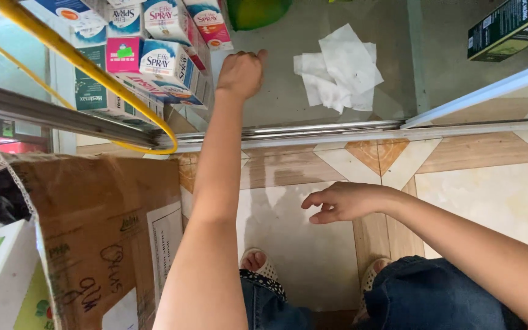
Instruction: Organizes and cleans a medicine cabinet by checking boxes and wiping surfaces.
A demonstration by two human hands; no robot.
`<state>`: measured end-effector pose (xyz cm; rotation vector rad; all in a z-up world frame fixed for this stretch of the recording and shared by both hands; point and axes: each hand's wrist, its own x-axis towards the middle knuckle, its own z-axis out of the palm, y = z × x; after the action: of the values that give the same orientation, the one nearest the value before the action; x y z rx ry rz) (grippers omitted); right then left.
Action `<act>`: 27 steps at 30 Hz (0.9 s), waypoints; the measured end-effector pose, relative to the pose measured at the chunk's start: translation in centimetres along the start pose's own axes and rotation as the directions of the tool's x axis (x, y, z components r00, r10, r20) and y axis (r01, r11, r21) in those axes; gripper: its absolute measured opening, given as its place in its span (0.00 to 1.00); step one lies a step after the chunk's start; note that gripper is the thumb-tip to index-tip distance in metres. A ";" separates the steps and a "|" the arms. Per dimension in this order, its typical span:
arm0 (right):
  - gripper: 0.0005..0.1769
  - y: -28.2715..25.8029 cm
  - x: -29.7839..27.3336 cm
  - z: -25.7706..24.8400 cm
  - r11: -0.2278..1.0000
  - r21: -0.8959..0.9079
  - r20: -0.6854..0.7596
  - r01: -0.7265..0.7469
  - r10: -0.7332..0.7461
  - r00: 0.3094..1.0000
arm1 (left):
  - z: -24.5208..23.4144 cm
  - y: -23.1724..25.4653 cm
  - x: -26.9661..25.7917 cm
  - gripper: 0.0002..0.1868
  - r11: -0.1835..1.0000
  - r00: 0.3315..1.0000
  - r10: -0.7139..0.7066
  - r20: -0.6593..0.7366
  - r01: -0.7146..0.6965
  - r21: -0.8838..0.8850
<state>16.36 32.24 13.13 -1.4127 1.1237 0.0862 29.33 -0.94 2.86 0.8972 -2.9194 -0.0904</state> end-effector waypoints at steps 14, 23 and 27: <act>0.33 0.0 -0.4 0.2 1.000 -0.016 0.001 -0.018 0.018 1.000 | 3.3 -3.0 1.9 0.14 0.709 0.228 -0.562 0.795 0.628 0.321; 0.33 -0.7 -0.6 -0.2 0.996 -0.054 0.027 -0.074 0.076 0.997 | 0.0 -0.3 1.6 0.15 0.728 0.085 -0.647 0.758 0.364 0.580; 0.33 -1.2 -0.7 -0.4 0.995 -0.039 0.047 -0.097 0.099 0.994 | 2.7 -1.1 2.1 0.14 0.703 0.118 -0.645 0.755 0.478 0.527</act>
<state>16.60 32.04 14.55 -1.3799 1.1554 0.2113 27.94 -2.98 0.26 2.8161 -3.1112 -0.6236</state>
